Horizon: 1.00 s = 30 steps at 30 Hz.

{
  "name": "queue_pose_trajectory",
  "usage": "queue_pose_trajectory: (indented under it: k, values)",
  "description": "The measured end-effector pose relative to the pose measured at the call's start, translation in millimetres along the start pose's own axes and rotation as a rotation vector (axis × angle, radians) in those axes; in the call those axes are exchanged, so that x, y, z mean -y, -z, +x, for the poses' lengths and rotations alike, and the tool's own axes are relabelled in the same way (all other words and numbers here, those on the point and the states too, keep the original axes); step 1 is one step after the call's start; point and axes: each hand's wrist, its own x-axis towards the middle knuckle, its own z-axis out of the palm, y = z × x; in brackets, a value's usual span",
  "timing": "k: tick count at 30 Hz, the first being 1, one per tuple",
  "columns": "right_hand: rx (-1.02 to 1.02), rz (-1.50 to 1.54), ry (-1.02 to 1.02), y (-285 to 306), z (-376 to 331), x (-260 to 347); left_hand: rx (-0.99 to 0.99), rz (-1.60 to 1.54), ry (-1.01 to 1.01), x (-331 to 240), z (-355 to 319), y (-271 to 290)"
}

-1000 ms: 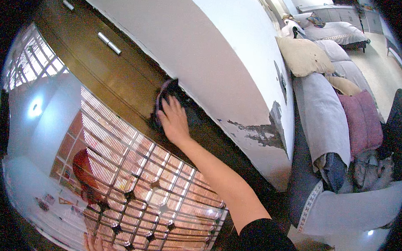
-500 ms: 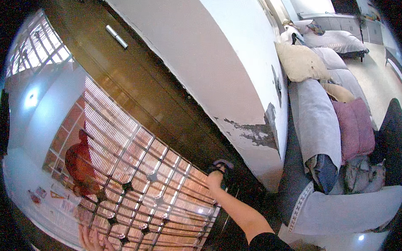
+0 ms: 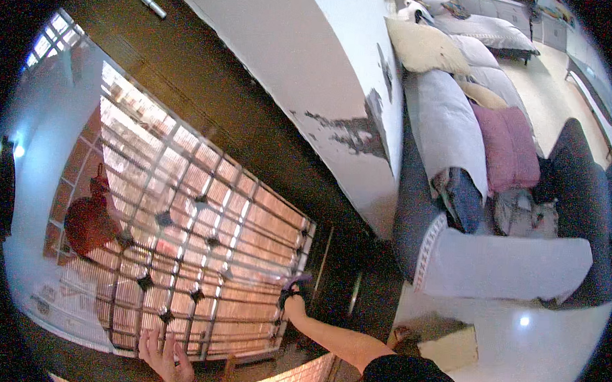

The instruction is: The person wets a cloth in a pink basin and proceeds to wipe the surface of a metal security door. They clean the door frame, the glass panels, and the handle area using the damp cloth.

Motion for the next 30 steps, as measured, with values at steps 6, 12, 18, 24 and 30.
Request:
queue_pose_trajectory:
  k: [6, 12, 18, 24, 30]
  values:
    - [-0.034, 0.16, -0.361, 3.7, -31.2, -4.5, 0.272, -0.202, 0.161, -21.4, -49.1, -3.1]
    - [0.026, 0.452, -0.314, 40.4, -98.1, 82.4, 0.206, -0.39, 0.197, -15.5, -73.7, 3.5]
    - [0.008, 0.762, -0.219, 77.0, -91.4, 73.8, 0.155, -0.475, 0.22, -16.6, -91.8, 0.6]
    - [-0.002, 0.846, -0.192, 115.6, -79.5, 62.7, 0.109, -0.554, 0.284, -25.2, -102.9, -10.3]
    - [-0.099, 0.637, -0.29, 116.7, -74.9, 54.4, 0.224, -0.516, 0.323, -38.5, -114.7, -12.3]
